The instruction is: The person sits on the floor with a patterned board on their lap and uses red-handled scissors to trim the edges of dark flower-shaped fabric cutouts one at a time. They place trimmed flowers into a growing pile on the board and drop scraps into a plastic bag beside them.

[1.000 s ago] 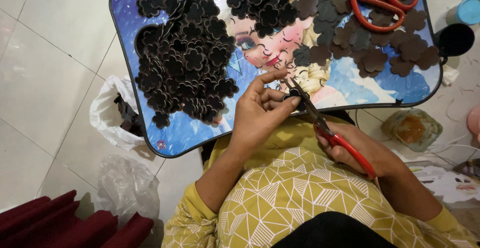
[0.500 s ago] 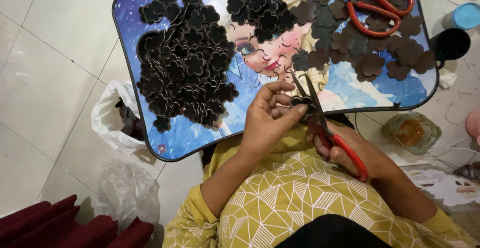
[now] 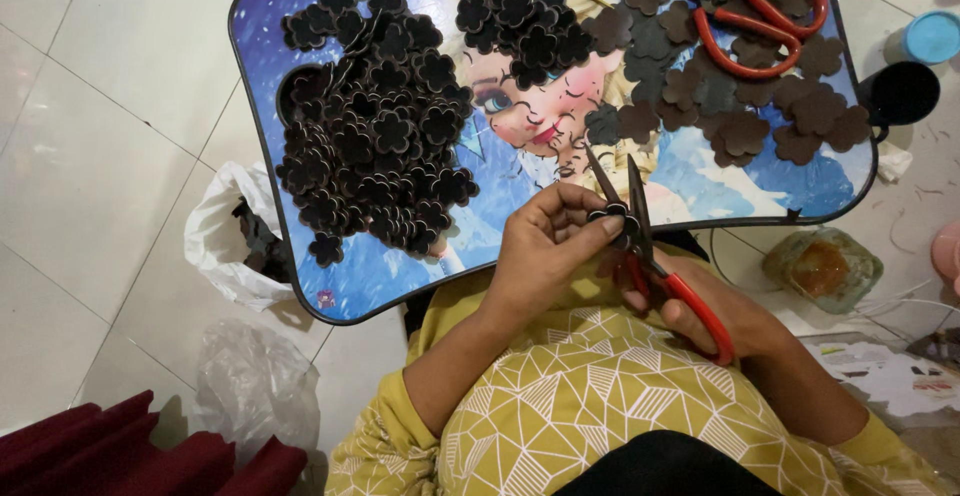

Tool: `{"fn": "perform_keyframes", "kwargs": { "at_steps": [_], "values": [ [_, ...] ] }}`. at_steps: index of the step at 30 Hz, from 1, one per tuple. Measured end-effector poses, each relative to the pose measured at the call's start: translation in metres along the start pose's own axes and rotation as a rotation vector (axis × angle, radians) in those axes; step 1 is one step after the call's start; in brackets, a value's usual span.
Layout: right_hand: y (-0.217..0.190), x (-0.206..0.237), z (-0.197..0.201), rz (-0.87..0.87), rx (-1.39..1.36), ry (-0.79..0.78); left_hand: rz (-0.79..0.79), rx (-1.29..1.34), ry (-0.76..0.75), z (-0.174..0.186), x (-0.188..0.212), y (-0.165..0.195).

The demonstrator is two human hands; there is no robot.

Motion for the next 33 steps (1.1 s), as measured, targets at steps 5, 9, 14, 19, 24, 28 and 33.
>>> {"fn": "perform_keyframes", "kwargs": {
  "at_steps": [5,9,14,19,24,28,33],
  "values": [
    [-0.001,-0.002,0.000,0.017,0.011,-0.041,-0.025,-0.039,-0.017,0.002,0.001,-0.001],
    [0.003,-0.001,0.001,-0.015,0.047,-0.008,-0.039,-0.081,-0.019,0.003,0.000,-0.005],
    [0.006,-0.002,0.000,-0.016,0.049,0.057,-0.030,-0.046,-0.039,0.001,0.002,-0.008],
    [0.009,-0.004,-0.003,0.000,0.037,0.093,-0.057,-0.031,-0.047,-0.001,0.001,-0.007],
    [0.009,-0.004,-0.003,0.043,0.027,0.074,0.049,0.087,0.020,-0.006,0.006,-0.014],
    [0.006,-0.003,-0.003,0.044,0.025,0.064,0.021,0.053,0.016,-0.006,0.004,-0.011],
    [0.002,-0.002,-0.001,0.005,0.069,0.092,-0.086,-0.030,-0.010,-0.006,0.001,-0.003]
  ]
}}
Point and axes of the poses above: each hand's wrist, its own x-axis away from the middle knuckle, its own z-axis out of the back of the hand, y = z × x, the point moved 6 cm from there along -x, towards the middle knuckle, and after that the axes turned 13 degrees about -z, right-handed, at the moved point
